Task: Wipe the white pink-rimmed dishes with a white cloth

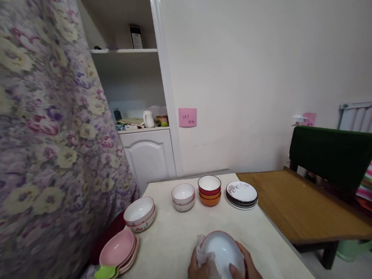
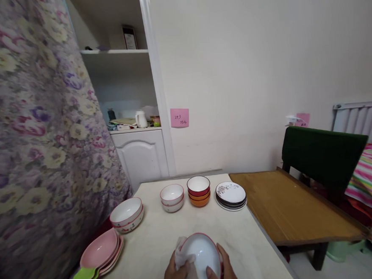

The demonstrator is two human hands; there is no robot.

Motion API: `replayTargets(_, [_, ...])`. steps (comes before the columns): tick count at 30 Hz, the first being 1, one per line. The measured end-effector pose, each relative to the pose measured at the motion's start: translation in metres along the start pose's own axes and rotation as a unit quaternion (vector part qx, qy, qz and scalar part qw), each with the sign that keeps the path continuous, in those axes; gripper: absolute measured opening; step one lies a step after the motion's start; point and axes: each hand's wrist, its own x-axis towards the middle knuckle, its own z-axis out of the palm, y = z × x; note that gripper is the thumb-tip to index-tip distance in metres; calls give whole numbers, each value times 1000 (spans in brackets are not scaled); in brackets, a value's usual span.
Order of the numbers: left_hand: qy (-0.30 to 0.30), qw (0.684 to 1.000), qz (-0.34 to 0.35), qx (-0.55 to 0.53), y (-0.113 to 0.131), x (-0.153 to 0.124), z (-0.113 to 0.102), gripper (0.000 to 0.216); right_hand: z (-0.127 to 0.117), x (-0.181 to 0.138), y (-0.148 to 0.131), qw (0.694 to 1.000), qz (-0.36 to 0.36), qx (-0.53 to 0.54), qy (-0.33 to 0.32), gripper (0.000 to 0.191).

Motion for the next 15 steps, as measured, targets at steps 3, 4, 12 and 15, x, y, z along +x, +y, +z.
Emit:
replayTargets(3, [-14, 1000, -6, 14, 0, -1, 4, 58, 1, -2, 0, 997, -29, 73, -26, 64])
replayTargets(4, [-41, 999, -10, 35, 4, 1, 5, 55, -2, -2, -4, 993, -24, 100, -60, 64])
replayTargets(12, [-34, 994, -39, 92, 16, 10, 14, 70, -11, -8, -48, 983, 117, 81, -115, 64])
replayTargets(15, [-19, 996, -47, 75, 7, 6, 15, 73, -6, -7, -38, 987, 99, 85, -97, 59])
